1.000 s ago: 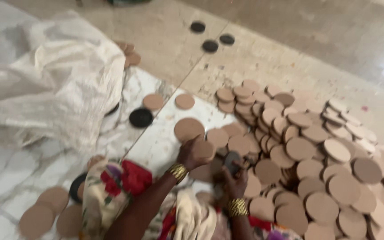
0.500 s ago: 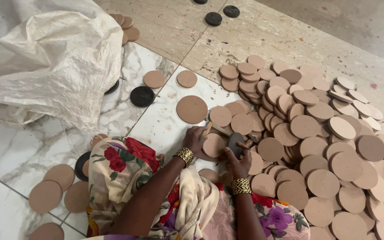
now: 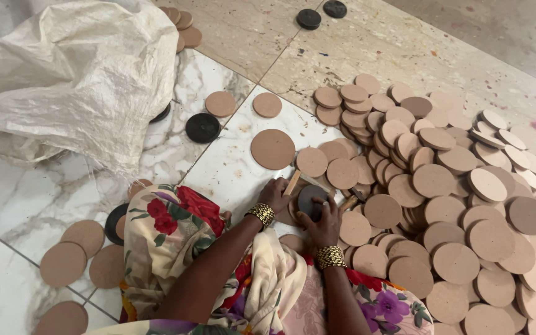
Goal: The person sits on the floor and repeatedly places a black circular pad onto a light brown circular disc, then uses a hammer to tap a small metal piece into the center of the pad. The person continues this process with multiple discs and pads, stacking the finished items nearby.
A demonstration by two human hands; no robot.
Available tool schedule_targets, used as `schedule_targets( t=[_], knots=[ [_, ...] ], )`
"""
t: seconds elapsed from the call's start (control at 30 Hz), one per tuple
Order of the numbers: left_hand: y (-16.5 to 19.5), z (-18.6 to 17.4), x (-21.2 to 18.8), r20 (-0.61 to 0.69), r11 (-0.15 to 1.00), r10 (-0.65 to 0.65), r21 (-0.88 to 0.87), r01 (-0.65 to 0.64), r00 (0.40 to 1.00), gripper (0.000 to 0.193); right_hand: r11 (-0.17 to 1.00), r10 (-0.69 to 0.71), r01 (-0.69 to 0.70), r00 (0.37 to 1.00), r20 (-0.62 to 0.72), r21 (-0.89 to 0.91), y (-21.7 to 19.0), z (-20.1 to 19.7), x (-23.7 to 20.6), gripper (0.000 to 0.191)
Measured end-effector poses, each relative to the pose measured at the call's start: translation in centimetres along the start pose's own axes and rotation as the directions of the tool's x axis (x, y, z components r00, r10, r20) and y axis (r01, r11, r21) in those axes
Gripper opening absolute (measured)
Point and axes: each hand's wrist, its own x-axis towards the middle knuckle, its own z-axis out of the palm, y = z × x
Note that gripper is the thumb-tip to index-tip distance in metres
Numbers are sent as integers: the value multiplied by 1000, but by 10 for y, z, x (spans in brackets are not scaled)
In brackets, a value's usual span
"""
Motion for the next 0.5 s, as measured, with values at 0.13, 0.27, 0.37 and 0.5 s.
schedule_targets(
  t=[0.13, 0.27, 0.37, 0.5],
  knots=[
    [-4, 0, -1, 37, 997, -48, 57, 46, 998, 42, 989, -41, 56, 993, 107, -137, -5, 2, -1, 69],
    [-6, 2, -1, 26, 998, -58, -27, 58, 998, 40, 986, -61, 91, 977, 205, -142, 0, 1, -4, 77],
    [-4, 5, 1, -25, 1000, -24, -15, 24, 999, 38, 982, -107, 132, 978, 177, -136, 2, 3, -4, 76],
    [-3, 5, 5, -15, 998, -50, 46, 50, 999, 30, 997, -60, 62, 997, 51, -39, -3, 8, -3, 80]
  ],
)
